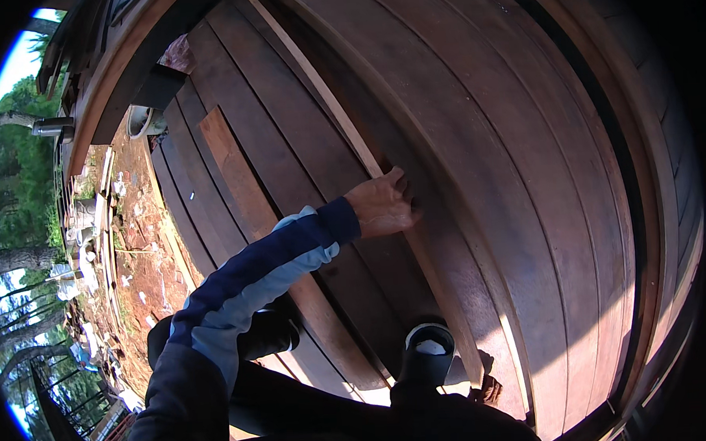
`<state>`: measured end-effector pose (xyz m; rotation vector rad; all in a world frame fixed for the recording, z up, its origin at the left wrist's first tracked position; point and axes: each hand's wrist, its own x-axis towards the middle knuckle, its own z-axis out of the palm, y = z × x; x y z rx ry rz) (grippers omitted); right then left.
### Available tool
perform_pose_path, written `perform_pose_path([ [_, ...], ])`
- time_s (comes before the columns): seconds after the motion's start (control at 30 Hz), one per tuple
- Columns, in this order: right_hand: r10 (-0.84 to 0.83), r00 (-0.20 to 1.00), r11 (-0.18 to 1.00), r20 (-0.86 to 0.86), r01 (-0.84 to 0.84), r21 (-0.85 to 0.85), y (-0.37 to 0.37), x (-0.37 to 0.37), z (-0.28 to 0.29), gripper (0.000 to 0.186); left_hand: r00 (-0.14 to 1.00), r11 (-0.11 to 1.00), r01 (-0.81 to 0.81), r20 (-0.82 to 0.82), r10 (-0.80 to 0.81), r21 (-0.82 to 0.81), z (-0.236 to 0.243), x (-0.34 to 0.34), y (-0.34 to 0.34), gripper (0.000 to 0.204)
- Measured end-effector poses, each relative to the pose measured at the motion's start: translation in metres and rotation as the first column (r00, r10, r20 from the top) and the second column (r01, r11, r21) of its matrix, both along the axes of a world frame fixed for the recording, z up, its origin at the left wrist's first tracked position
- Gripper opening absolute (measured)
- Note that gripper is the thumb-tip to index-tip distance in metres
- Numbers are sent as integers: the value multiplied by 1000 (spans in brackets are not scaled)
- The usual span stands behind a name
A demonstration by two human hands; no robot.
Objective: The person kneels on a wooden deck and installs a new plank. They apply glue from a bottle along the edge of an existing plank, then place the new plank into position and press it down to secure it.
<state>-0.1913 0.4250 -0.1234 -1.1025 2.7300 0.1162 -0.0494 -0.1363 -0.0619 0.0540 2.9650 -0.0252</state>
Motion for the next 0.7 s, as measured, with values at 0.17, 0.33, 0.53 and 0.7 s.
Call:
perform_pose_path([
  [0.17, 7, 1000, 1000, 24, -8, 13, 0, -4, 6, 57, 988, 998, -57, -146, 51, -35, -8, -17, 0, 17],
  [0.33, 7, 997, 1000, 72, -8, 10, 0, -6, 9, 54, 994, 992, -107, -8, 107, 62, -12, -18, -1, 17],
  [0.53, -10, 988, 1000, 156, 11, -10, -6, -15, 11, 51, 978, 976, -140, -178, 110, -166, -7, -13, 21, 19],
  [0.7, -10, 971, 1000, 239, 15, -20, -9, -20, 12, 48, 997, 997, -65, -37, 64, -50, 1, 2, 20, 20],
])
